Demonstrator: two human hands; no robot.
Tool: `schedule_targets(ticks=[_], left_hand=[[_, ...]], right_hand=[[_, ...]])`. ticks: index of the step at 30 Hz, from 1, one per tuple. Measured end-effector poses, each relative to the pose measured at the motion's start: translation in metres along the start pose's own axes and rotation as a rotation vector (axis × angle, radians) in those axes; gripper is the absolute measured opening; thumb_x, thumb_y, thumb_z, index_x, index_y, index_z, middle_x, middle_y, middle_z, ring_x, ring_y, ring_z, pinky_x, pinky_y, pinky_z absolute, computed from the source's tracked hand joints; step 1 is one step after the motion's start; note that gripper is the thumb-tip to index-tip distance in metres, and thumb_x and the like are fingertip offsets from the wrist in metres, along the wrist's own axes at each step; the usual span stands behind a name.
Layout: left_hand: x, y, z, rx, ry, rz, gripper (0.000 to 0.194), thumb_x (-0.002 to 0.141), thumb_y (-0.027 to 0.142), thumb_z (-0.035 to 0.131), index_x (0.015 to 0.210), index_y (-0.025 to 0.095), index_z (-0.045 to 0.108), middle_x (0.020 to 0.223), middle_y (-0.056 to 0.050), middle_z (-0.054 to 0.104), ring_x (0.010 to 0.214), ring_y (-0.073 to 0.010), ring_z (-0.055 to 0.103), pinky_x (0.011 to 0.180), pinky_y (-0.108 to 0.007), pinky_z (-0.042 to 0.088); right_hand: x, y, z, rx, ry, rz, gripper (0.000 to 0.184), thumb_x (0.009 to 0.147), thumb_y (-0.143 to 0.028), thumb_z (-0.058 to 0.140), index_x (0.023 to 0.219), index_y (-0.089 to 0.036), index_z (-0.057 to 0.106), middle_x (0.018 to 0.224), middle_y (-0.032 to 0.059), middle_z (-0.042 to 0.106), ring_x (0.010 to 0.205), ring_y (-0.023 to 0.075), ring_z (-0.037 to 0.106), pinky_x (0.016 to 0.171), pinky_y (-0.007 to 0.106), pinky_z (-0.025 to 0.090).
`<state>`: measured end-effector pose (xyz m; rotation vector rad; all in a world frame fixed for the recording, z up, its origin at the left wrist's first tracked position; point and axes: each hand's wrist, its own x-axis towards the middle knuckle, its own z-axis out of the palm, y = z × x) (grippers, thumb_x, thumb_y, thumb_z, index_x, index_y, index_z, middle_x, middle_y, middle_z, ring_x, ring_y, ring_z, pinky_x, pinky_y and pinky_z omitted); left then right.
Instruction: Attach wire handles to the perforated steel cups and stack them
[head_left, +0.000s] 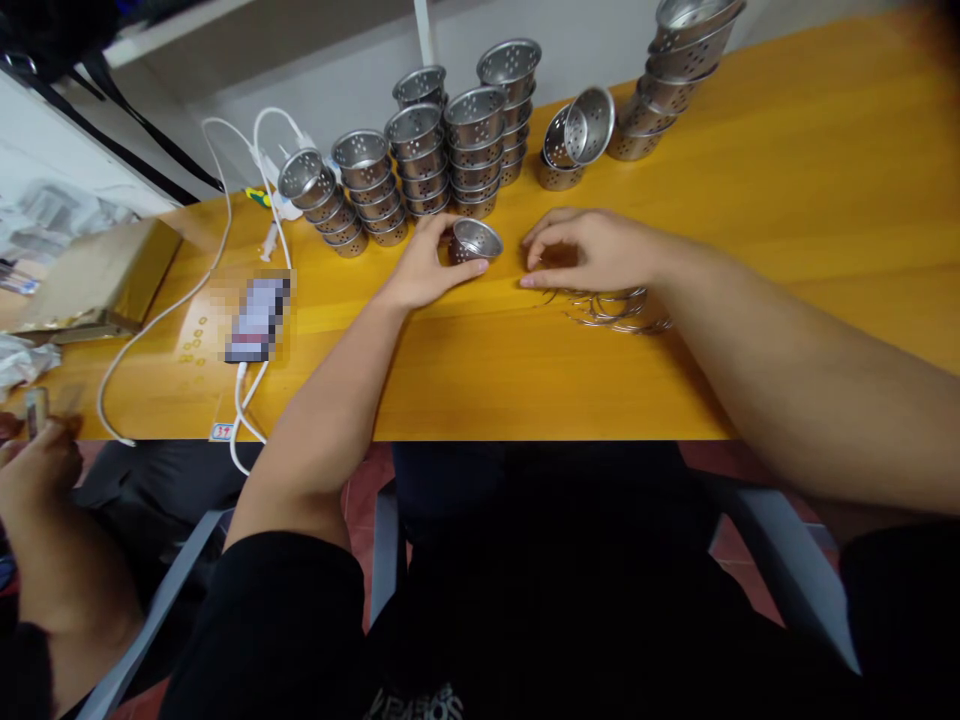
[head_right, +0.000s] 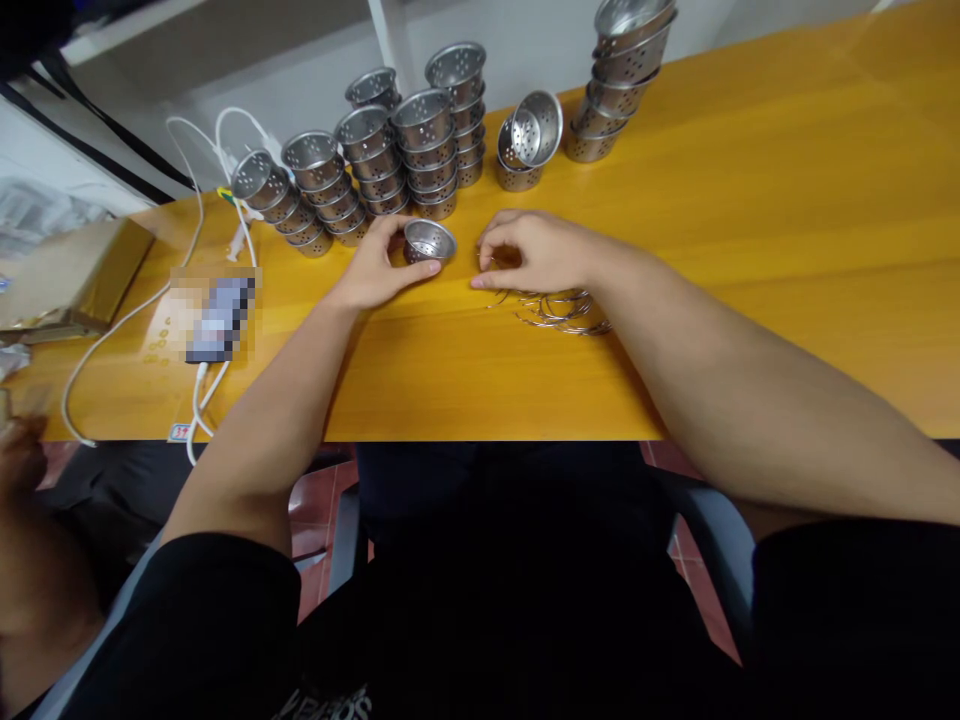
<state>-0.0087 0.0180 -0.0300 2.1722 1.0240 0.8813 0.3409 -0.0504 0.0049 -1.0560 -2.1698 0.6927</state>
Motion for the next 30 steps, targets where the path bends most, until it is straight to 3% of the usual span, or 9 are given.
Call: schedule_targets(ticks=[3, 5, 7, 10, 13, 16, 21, 25, 30], left_hand=[[0.001, -0.009, 0.000, -0.015, 0.021, -0.029, 0.116, 0.080, 0.101, 0.108, 0.162, 0.027, 0.072, 0.169, -0.021, 0.081, 0.162, -0.0447, 0.077, 0.150, -0.067, 0.059], [0.001, -0.012, 0.003, -0.027, 0.026, -0.036, 0.117, 0.080, 0.096, 0.111, 0.163, 0.026, 0.068, 0.166, -0.021, 0.083, 0.160, -0.0440, 0.079, 0.149, -0.066, 0.059], [0.001, -0.011, 0.005, -0.041, 0.012, -0.029, 0.116, 0.080, 0.092, 0.112, 0.162, 0.025, 0.066, 0.166, -0.021, 0.084, 0.162, -0.0436, 0.079, 0.149, -0.065, 0.059], [-0.001, -0.008, 0.009, -0.059, -0.002, -0.020, 0.112, 0.083, 0.088, 0.111, 0.164, 0.026, 0.064, 0.166, -0.020, 0.085, 0.163, -0.0425, 0.080, 0.150, -0.064, 0.060], [-0.001, -0.006, 0.009, -0.067, -0.009, -0.017, 0.109, 0.084, 0.087, 0.112, 0.162, 0.027, 0.065, 0.167, -0.020, 0.085, 0.164, -0.0429, 0.079, 0.151, -0.065, 0.059], [0.000, -0.010, 0.008, -0.055, -0.023, 0.004, 0.114, 0.082, 0.098, 0.107, 0.161, 0.028, 0.065, 0.171, -0.020, 0.082, 0.169, -0.0443, 0.076, 0.153, -0.065, 0.057], [0.002, -0.019, 0.007, -0.007, -0.067, 0.035, 0.130, 0.084, 0.119, 0.089, 0.169, 0.026, 0.058, 0.178, -0.023, 0.077, 0.172, -0.0447, 0.074, 0.154, -0.063, 0.057], [0.004, -0.025, 0.007, 0.043, -0.055, 0.051, 0.133, 0.085, 0.120, 0.086, 0.174, 0.026, 0.055, 0.186, -0.025, 0.071, 0.177, -0.0455, 0.071, 0.157, -0.064, 0.055], [0.004, -0.027, 0.004, 0.088, -0.065, 0.053, 0.140, 0.085, 0.119, 0.089, 0.183, 0.026, 0.050, 0.194, -0.027, 0.064, 0.187, -0.0483, 0.062, 0.163, -0.066, 0.046]], right_hand=[[0.003, 0.003, -0.003, -0.047, 0.120, -0.015, 0.061, 0.106, -0.094, 0.090, 0.112, -0.034, 0.085, 0.136, 0.0174, 0.083, 0.120, 0.0405, 0.076, 0.125, 0.070, 0.063], [0.006, 0.009, -0.007, -0.042, 0.296, 0.017, 0.063, 0.107, -0.092, 0.090, 0.126, -0.032, 0.083, 0.158, 0.0211, 0.077, 0.120, 0.0376, 0.073, 0.123, 0.065, 0.062], [0.009, 0.020, -0.010, -0.038, 0.374, 0.034, 0.070, 0.106, -0.090, 0.092, 0.140, -0.031, 0.081, 0.182, 0.0224, 0.065, 0.119, 0.0343, 0.070, 0.119, 0.062, 0.063], [0.015, 0.042, -0.014, -0.082, 0.350, 0.050, 0.067, 0.109, -0.078, 0.094, 0.146, -0.024, 0.082, 0.195, 0.0267, 0.056, 0.130, 0.0338, 0.070, 0.131, 0.061, 0.058], [0.020, 0.056, -0.015, -0.132, 0.299, 0.116, 0.047, 0.116, -0.050, 0.094, 0.146, -0.016, 0.085, 0.199, 0.0303, 0.054, 0.143, 0.0335, 0.071, 0.147, 0.058, 0.048], [0.021, 0.055, -0.014, -0.208, 0.273, 0.189, 0.045, 0.119, -0.028, 0.089, 0.160, -0.009, 0.085, 0.201, 0.0316, 0.054, 0.154, 0.0343, 0.072, 0.152, 0.053, 0.045], [0.019, 0.037, -0.011, -0.301, 0.212, 0.222, 0.060, 0.123, -0.027, 0.085, 0.177, -0.002, 0.078, 0.198, 0.0342, 0.056, 0.168, 0.0394, 0.070, 0.155, 0.052, 0.047], [0.018, 0.027, -0.011, -0.311, 0.231, 0.195, 0.055, 0.124, -0.029, 0.081, 0.174, -0.008, 0.080, 0.193, 0.0298, 0.062, 0.164, 0.0383, 0.071, 0.154, 0.053, 0.050], [0.014, 0.021, -0.011, -0.264, 0.285, 0.114, 0.068, 0.123, -0.036, 0.078, 0.185, -0.008, 0.071, 0.196, 0.0300, 0.058, 0.174, 0.0405, 0.065, 0.147, 0.055, 0.059]])
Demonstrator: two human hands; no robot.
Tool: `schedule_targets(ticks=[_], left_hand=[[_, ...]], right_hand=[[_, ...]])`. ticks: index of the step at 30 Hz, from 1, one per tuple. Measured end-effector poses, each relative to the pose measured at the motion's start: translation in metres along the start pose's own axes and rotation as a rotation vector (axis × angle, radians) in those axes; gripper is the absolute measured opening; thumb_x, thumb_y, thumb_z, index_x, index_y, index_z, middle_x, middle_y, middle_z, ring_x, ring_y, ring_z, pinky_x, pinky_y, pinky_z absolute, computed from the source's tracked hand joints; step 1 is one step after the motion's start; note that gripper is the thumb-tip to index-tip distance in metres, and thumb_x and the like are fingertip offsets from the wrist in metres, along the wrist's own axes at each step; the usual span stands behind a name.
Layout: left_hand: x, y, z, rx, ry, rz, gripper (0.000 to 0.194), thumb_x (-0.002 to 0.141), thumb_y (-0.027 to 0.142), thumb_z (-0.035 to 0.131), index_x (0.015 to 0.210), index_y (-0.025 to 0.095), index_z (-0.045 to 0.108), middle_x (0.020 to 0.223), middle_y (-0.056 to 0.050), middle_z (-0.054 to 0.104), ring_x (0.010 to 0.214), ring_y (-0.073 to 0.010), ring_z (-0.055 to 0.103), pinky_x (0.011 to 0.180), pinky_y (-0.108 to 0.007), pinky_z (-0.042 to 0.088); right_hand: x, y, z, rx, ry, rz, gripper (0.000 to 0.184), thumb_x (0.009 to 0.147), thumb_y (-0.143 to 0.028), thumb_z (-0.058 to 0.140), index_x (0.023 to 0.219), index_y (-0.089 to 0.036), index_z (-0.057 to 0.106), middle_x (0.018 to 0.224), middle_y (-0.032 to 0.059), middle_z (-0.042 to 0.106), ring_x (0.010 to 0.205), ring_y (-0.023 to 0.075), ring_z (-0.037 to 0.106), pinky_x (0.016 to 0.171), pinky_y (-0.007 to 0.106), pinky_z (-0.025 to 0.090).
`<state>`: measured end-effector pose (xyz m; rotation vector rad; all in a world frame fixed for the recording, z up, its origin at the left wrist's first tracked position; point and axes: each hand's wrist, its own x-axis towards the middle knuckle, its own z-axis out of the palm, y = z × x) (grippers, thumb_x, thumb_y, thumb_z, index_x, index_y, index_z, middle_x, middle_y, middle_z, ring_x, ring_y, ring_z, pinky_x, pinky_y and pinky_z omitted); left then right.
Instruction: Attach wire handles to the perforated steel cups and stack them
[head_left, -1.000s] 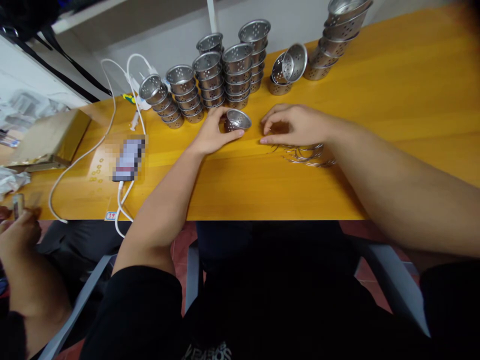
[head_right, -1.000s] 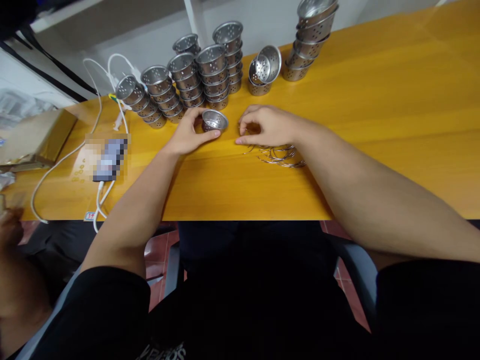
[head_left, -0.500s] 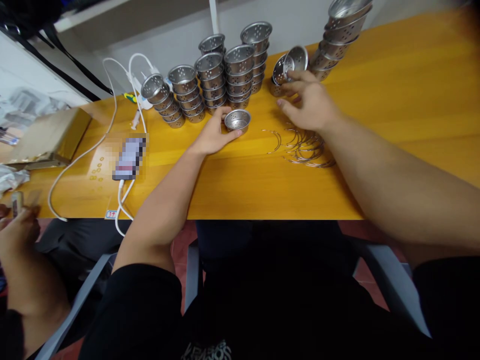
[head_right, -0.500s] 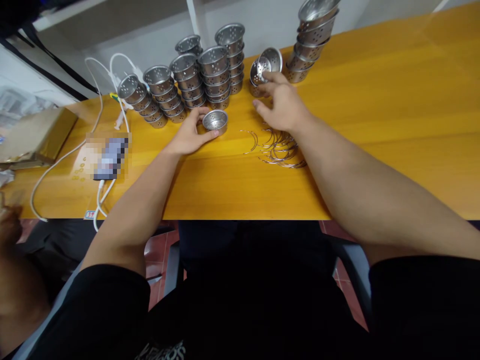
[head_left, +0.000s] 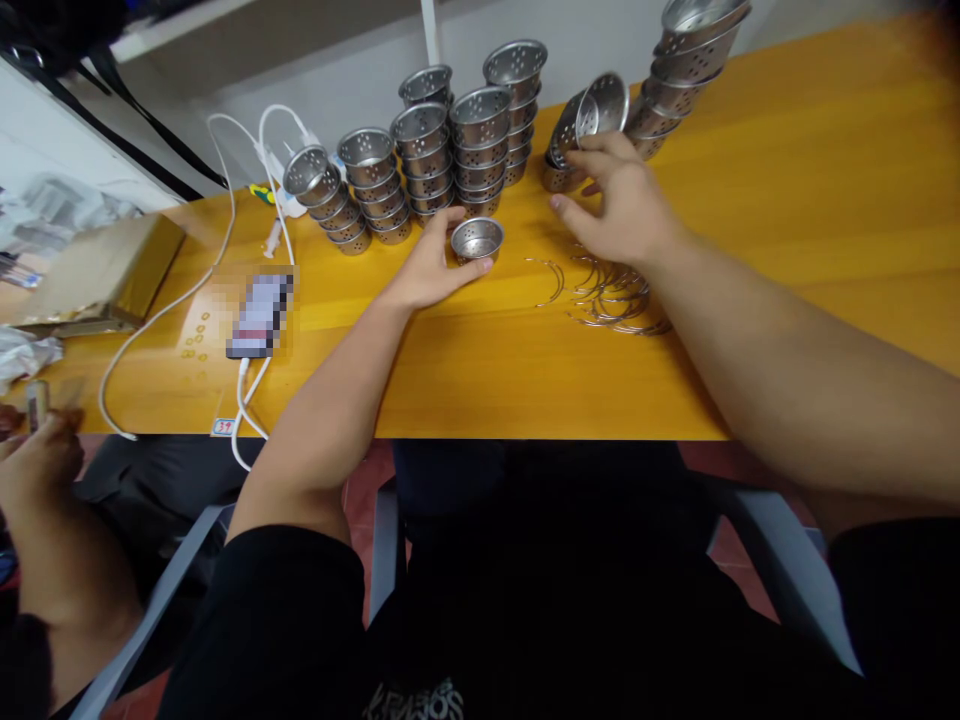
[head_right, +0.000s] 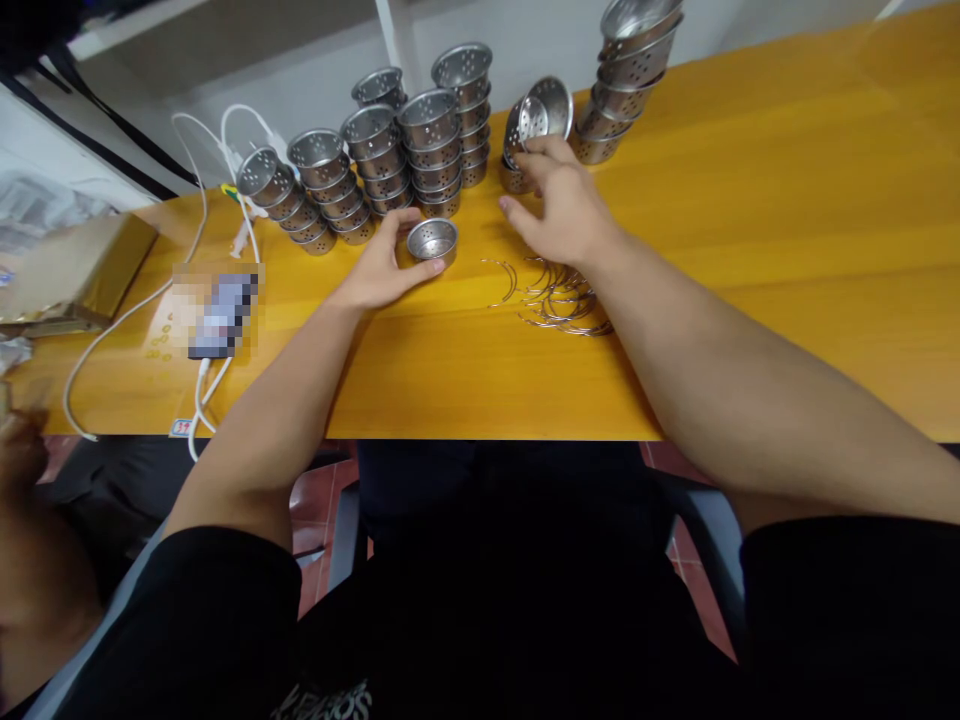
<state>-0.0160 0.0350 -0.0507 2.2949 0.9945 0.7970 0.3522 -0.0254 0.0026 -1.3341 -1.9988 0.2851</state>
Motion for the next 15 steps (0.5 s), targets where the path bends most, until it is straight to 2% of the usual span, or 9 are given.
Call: schedule_targets(ticks=[2, 5, 7, 9, 12, 15], left_hand=[[0.000, 0.002, -0.001, 0.022, 0.014, 0.013, 0.139, 0.085, 0.118, 0.089, 0.184, 0.029, 0.050, 0.196, -0.026, 0.062, 0.190, -0.0491, 0.059, 0.165, -0.068, 0.043], [0.003, 0.010, -0.001, 0.063, 0.069, 0.055, 0.138, 0.089, 0.118, 0.085, 0.190, 0.032, 0.048, 0.199, -0.024, 0.058, 0.192, -0.0503, 0.055, 0.167, -0.069, 0.040], [0.005, 0.019, -0.001, 0.083, 0.126, 0.090, 0.139, 0.091, 0.117, 0.084, 0.195, 0.035, 0.042, 0.203, -0.023, 0.053, 0.195, -0.0517, 0.051, 0.168, -0.070, 0.039], [0.006, 0.028, 0.000, 0.083, 0.181, 0.131, 0.142, 0.092, 0.115, 0.085, 0.201, 0.039, 0.034, 0.208, -0.021, 0.047, 0.199, -0.0525, 0.046, 0.167, -0.072, 0.040], [0.007, 0.036, 0.000, 0.076, 0.182, 0.191, 0.137, 0.097, 0.113, 0.082, 0.203, 0.044, 0.029, 0.209, -0.016, 0.045, 0.198, -0.0514, 0.049, 0.163, -0.073, 0.048], [0.006, 0.036, -0.002, 0.092, 0.135, 0.237, 0.123, 0.101, 0.112, 0.076, 0.198, 0.045, 0.041, 0.199, -0.014, 0.059, 0.188, -0.0502, 0.062, 0.156, -0.072, 0.056]], right_hand=[[-0.002, -0.004, -0.001, 0.045, 0.020, -0.035, 0.072, 0.123, -0.045, 0.080, 0.187, -0.013, 0.070, 0.196, 0.0284, 0.058, 0.164, 0.0412, 0.072, 0.139, 0.058, 0.065], [-0.007, -0.017, -0.002, 0.127, 0.039, -0.110, 0.072, 0.123, -0.069, 0.081, 0.182, -0.028, 0.075, 0.193, 0.0217, 0.063, 0.147, 0.0418, 0.078, 0.137, 0.066, 0.066], [-0.013, -0.031, 0.000, 0.200, 0.027, -0.158, 0.073, 0.123, -0.084, 0.077, 0.177, -0.034, 0.080, 0.189, 0.0180, 0.068, 0.137, 0.0417, 0.081, 0.133, 0.069, 0.069], [-0.021, -0.047, 0.004, 0.267, -0.003, -0.213, 0.077, 0.124, -0.095, 0.071, 0.170, -0.036, 0.085, 0.182, 0.0165, 0.073, 0.127, 0.0407, 0.084, 0.127, 0.072, 0.072], [-0.031, -0.067, 0.015, 0.342, -0.076, -0.313, 0.078, 0.124, -0.100, 0.067, 0.161, -0.035, 0.091, 0.171, 0.0160, 0.081, 0.127, 0.0422, 0.087, 0.122, 0.071, 0.076], [-0.037, -0.076, 0.024, 0.429, -0.165, -0.363, 0.070, 0.121, -0.095, 0.080, 0.161, -0.038, 0.090, 0.163, 0.0144, 0.083, 0.132, 0.0437, 0.088, 0.116, 0.064, 0.079]])
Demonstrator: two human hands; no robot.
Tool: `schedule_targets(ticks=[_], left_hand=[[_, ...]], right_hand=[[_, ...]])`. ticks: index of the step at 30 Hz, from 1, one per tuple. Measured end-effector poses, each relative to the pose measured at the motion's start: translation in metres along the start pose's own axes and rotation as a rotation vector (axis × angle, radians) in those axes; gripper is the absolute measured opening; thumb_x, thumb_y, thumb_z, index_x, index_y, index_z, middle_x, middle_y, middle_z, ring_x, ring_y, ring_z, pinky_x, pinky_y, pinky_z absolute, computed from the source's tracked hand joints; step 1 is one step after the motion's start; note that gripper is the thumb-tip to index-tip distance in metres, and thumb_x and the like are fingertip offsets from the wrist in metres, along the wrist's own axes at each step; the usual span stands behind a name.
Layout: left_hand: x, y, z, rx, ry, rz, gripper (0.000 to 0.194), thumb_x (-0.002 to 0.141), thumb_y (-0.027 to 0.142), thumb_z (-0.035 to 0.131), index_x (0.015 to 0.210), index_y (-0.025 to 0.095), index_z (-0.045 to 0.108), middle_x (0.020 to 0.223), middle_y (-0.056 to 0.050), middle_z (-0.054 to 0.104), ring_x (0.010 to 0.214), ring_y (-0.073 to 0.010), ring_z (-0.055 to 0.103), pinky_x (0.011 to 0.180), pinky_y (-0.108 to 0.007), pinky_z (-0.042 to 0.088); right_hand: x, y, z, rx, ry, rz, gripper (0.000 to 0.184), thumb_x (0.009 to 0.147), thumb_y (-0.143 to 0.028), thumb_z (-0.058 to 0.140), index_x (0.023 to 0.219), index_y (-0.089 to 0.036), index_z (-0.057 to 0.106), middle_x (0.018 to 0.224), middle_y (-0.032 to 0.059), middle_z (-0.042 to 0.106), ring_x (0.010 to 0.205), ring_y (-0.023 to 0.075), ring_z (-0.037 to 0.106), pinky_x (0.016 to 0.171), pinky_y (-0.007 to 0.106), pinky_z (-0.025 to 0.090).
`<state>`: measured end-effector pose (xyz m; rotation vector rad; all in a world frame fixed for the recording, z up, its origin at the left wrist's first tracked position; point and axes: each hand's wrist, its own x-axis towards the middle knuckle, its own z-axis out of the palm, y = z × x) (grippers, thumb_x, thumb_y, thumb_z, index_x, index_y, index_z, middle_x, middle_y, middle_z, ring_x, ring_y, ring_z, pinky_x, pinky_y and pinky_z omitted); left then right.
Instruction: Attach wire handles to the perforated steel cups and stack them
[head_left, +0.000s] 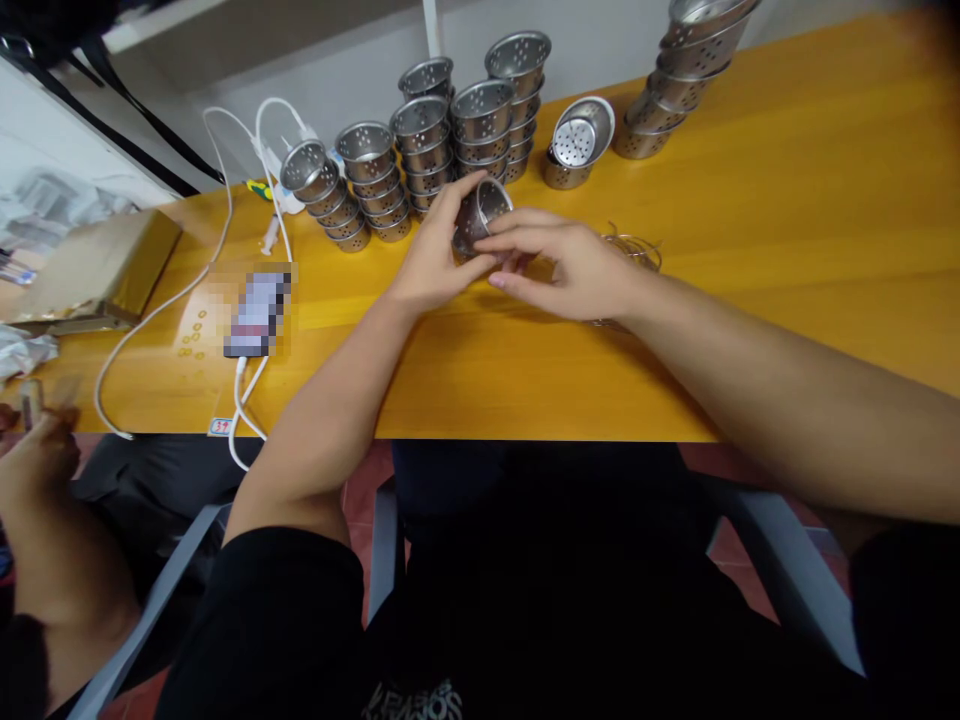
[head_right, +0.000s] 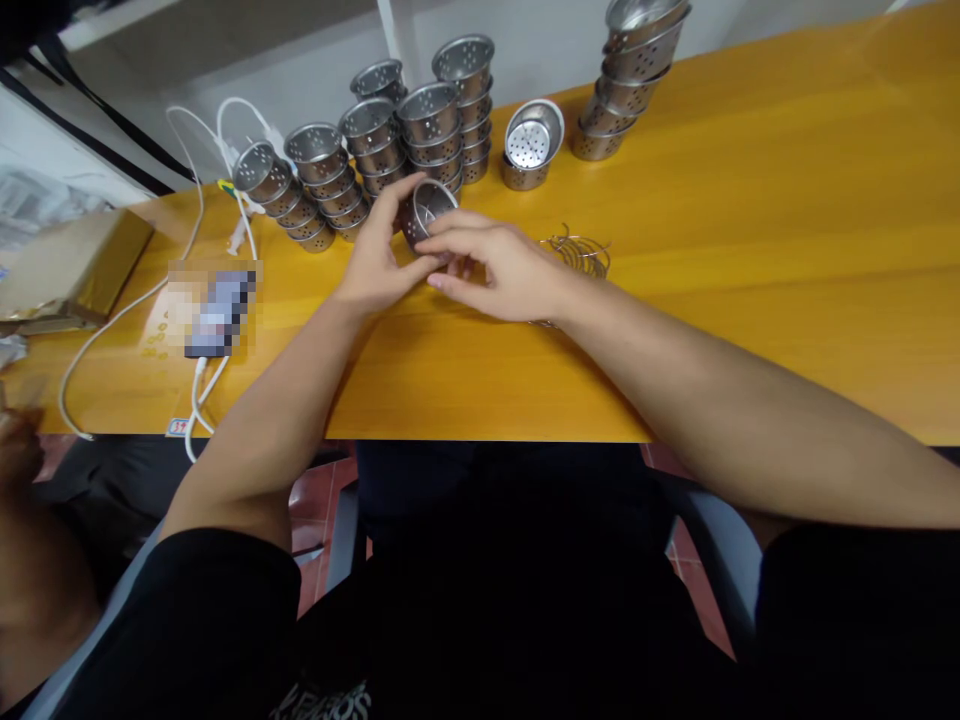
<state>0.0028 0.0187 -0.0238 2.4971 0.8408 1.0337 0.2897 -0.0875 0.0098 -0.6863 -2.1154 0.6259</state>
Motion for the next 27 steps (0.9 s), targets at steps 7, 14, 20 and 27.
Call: schedule_targets(ticks=[7, 14, 20, 27], left_hand=[[0.001, 0.001, -0.002, 0.043, 0.016, 0.080, 0.118, 0.094, 0.114, 0.085, 0.185, 0.042, 0.060, 0.178, -0.015, 0.073, 0.169, -0.0492, 0.077, 0.144, -0.070, 0.065], [-0.001, 0.012, -0.001, 0.022, 0.036, 0.133, 0.117, 0.095, 0.114, 0.085, 0.183, 0.040, 0.064, 0.168, -0.015, 0.079, 0.155, -0.0430, 0.084, 0.132, -0.062, 0.072], [-0.003, 0.024, -0.004, 0.019, -0.006, 0.059, 0.120, 0.094, 0.123, 0.073, 0.185, 0.045, 0.062, 0.167, -0.011, 0.081, 0.154, -0.0433, 0.087, 0.131, -0.065, 0.074], [-0.001, 0.037, -0.008, -0.016, -0.031, -0.061, 0.131, 0.085, 0.129, 0.073, 0.181, 0.041, 0.068, 0.168, -0.012, 0.081, 0.158, -0.0464, 0.085, 0.137, -0.068, 0.070]], right_hand=[[-0.003, 0.006, -0.011, 0.066, -0.017, 0.090, 0.074, 0.126, -0.065, 0.084, 0.191, -0.040, 0.059, 0.167, 0.0124, 0.083, 0.095, 0.0299, 0.084, 0.095, 0.055, 0.080], [0.001, 0.016, -0.023, -0.104, -0.035, -0.060, 0.028, 0.122, -0.050, 0.080, 0.142, -0.037, 0.093, 0.143, 0.0129, 0.084, 0.128, 0.0418, 0.080, 0.119, 0.066, 0.073], [0.002, 0.007, -0.023, -0.157, -0.082, -0.030, 0.025, 0.122, -0.050, 0.077, 0.108, -0.031, 0.080, 0.152, 0.0161, 0.075, 0.133, 0.0450, 0.075, 0.122, 0.074, 0.068], [0.003, -0.011, -0.035, -0.134, -0.092, 0.172, 0.049, 0.112, -0.092, 0.082, 0.129, -0.046, 0.087, 0.172, 0.0087, 0.074, 0.154, 0.0526, 0.068, 0.137, 0.085, 0.062]])
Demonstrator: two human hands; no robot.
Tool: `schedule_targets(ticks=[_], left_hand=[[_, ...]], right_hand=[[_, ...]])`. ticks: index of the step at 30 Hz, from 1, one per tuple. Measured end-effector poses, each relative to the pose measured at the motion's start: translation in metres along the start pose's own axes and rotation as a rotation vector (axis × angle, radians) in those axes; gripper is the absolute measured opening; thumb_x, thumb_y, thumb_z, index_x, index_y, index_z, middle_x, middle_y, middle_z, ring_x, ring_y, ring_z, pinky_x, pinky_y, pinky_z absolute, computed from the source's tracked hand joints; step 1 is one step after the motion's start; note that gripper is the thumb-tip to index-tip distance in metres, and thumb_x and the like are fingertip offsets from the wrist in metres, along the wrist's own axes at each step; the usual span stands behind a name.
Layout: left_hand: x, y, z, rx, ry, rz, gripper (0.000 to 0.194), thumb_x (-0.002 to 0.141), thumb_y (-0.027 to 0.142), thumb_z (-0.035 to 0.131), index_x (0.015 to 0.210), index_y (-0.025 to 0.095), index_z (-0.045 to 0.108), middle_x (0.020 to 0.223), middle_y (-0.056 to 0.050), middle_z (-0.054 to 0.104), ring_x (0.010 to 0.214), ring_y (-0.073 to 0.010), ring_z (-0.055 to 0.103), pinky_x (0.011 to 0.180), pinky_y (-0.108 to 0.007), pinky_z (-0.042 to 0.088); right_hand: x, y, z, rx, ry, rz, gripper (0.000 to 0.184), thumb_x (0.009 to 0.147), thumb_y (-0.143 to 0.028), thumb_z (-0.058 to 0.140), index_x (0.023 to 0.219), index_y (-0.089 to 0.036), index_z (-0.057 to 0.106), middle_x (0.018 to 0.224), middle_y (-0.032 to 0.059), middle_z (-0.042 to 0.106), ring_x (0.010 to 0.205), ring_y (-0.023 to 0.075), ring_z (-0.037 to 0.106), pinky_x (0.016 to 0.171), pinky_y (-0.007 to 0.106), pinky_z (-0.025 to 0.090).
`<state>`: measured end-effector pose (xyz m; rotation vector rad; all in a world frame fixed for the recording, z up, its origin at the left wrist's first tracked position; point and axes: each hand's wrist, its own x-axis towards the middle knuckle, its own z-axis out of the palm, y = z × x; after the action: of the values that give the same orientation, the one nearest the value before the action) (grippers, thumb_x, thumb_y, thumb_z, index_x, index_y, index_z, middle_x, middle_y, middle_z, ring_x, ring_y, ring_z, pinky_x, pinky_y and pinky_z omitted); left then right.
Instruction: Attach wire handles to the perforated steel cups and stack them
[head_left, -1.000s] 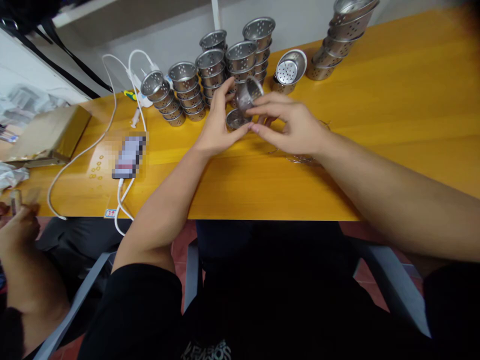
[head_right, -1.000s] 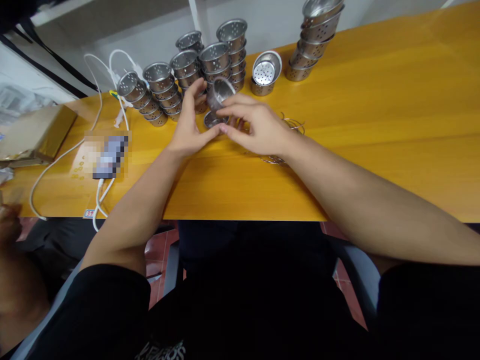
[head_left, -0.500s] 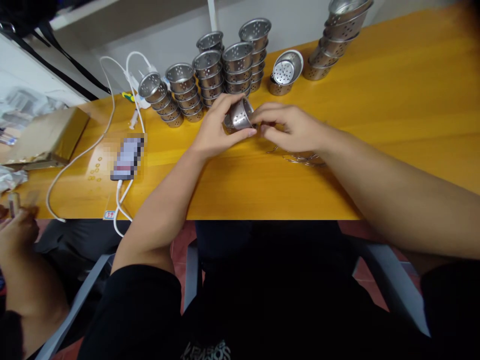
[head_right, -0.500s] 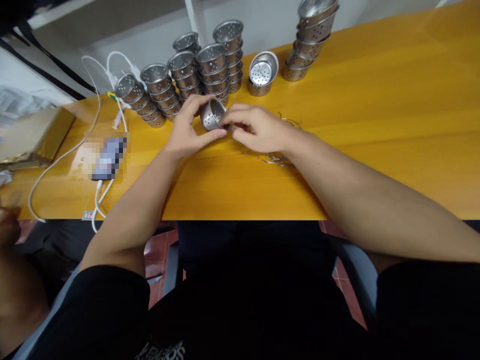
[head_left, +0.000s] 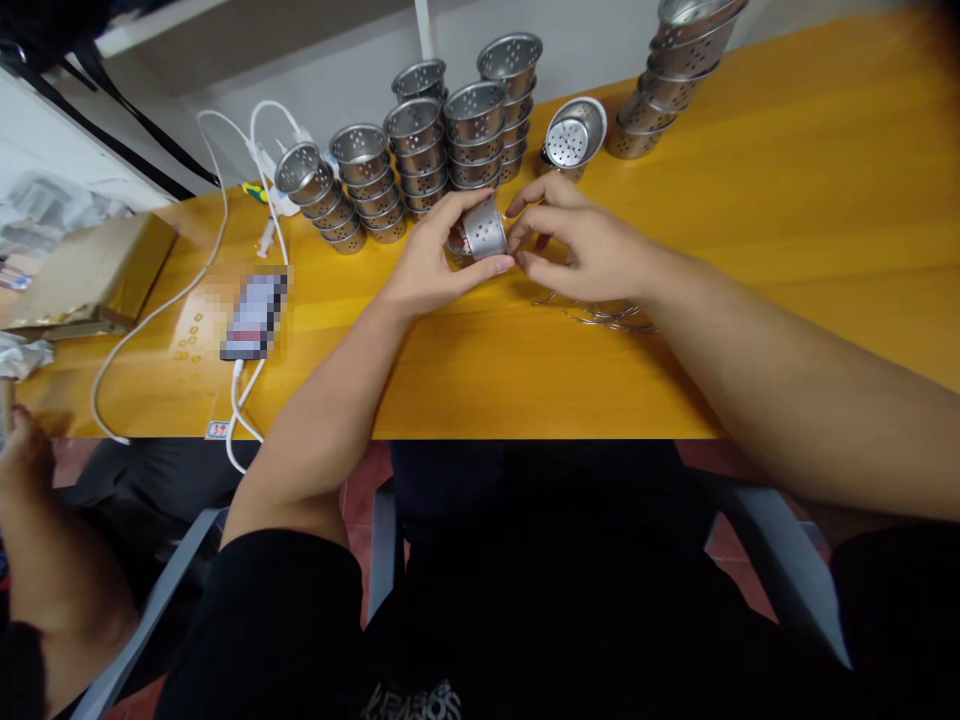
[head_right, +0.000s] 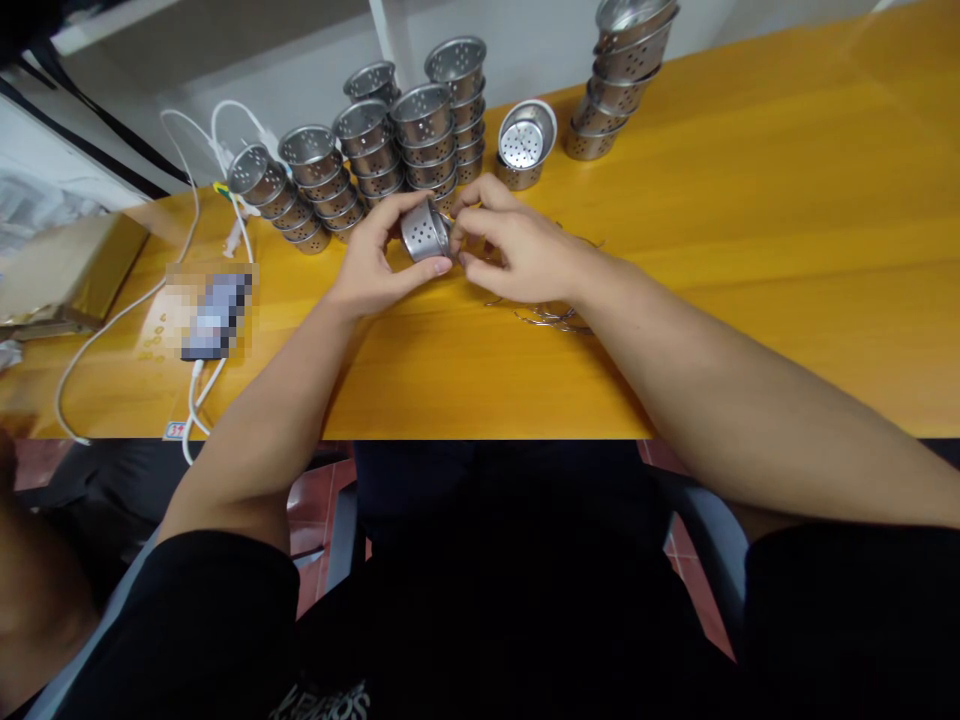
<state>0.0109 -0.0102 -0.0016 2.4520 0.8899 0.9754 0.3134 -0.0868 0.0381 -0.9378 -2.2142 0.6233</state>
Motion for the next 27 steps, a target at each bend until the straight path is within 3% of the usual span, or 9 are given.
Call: schedule_targets(ticks=[3, 7, 9, 12, 16, 19, 23, 27], left_hand=[[0.001, 0.000, -0.003, 0.014, 0.009, 0.000, 0.130, 0.082, 0.127, 0.079, 0.177, 0.040, 0.073, 0.168, -0.013, 0.082, 0.158, -0.0464, 0.084, 0.136, -0.066, 0.071], [0.001, 0.004, -0.008, 0.023, -0.020, 0.006, 0.128, 0.085, 0.125, 0.080, 0.180, 0.038, 0.073, 0.174, -0.016, 0.081, 0.164, -0.0467, 0.080, 0.135, -0.064, 0.072], [0.001, 0.006, -0.010, 0.024, -0.043, 0.017, 0.125, 0.088, 0.122, 0.081, 0.180, 0.038, 0.072, 0.176, -0.016, 0.080, 0.165, -0.0462, 0.079, 0.134, -0.062, 0.072], [0.000, 0.007, -0.011, 0.021, -0.075, 0.026, 0.122, 0.090, 0.120, 0.081, 0.180, 0.038, 0.072, 0.176, -0.016, 0.080, 0.164, -0.0458, 0.080, 0.135, -0.063, 0.071], [0.000, 0.007, -0.009, 0.000, -0.101, 0.016, 0.122, 0.089, 0.121, 0.081, 0.180, 0.040, 0.072, 0.175, -0.014, 0.081, 0.166, -0.0467, 0.079, 0.138, -0.066, 0.069], [0.000, 0.010, -0.009, -0.032, -0.113, 0.022, 0.121, 0.088, 0.120, 0.084, 0.178, 0.039, 0.074, 0.175, -0.014, 0.082, 0.166, -0.0467, 0.079, 0.141, -0.066, 0.067], [-0.001, 0.010, -0.009, -0.049, -0.119, 0.029, 0.123, 0.086, 0.120, 0.085, 0.177, 0.038, 0.075, 0.174, -0.015, 0.082, 0.166, -0.0474, 0.079, 0.144, -0.066, 0.064], [-0.001, -0.010, -0.005, -0.018, -0.078, 0.008, 0.125, 0.086, 0.121, 0.084, 0.180, 0.039, 0.071, 0.173, -0.015, 0.081, 0.162, -0.0467, 0.081, 0.141, -0.066, 0.066]], right_hand=[[0.001, 0.002, -0.002, -0.002, 0.024, -0.017, 0.066, 0.108, -0.105, 0.078, 0.140, -0.048, 0.089, 0.173, 0.0081, 0.077, 0.162, 0.0552, 0.066, 0.147, 0.087, 0.054], [0.003, 0.010, 0.000, 0.052, 0.022, -0.022, 0.066, 0.104, -0.108, 0.081, 0.149, -0.060, 0.090, 0.171, 0.0012, 0.083, 0.171, 0.0577, 0.063, 0.152, 0.091, 0.046], [0.004, 0.014, 0.001, 0.060, 0.035, -0.052, 0.067, 0.106, -0.109, 0.080, 0.141, -0.054, 0.091, 0.175, 0.0031, 0.081, 0.172, 0.0564, 0.064, 0.153, 0.091, 0.045], [0.004, 0.019, 0.001, 0.055, 0.048, -0.081, 0.068, 0.110, -0.108, 0.079, 0.126, -0.043, 0.089, 0.177, 0.0089, 0.079, 0.172, 0.0542, 0.067, 0.154, 0.088, 0.048], [0.005, 0.024, -0.003, 0.062, 0.031, -0.082, 0.062, 0.111, -0.102, 0.084, 0.115, -0.041, 0.086, 0.169, 0.0098, 0.083, 0.163, 0.0514, 0.072, 0.152, 0.083, 0.053], [0.006, 0.027, -0.005, 0.097, 0.039, -0.106, 0.063, 0.108, -0.102, 0.089, 0.107, -0.039, 0.086, 0.159, 0.0114, 0.085, 0.152, 0.0511, 0.077, 0.146, 0.085, 0.057], [0.007, 0.028, -0.005, 0.172, 0.057, -0.106, 0.058, 0.108, -0.101, 0.091, 0.109, -0.043, 0.090, 0.150, 0.0109, 0.088, 0.145, 0.0486, 0.078, 0.141, 0.087, 0.060], [0.005, 0.029, -0.005, 0.241, 0.020, -0.099, 0.051, 0.105, -0.101, 0.093, 0.116, -0.051, 0.095, 0.151, 0.0061, 0.089, 0.146, 0.0481, 0.077, 0.138, 0.087, 0.063]])
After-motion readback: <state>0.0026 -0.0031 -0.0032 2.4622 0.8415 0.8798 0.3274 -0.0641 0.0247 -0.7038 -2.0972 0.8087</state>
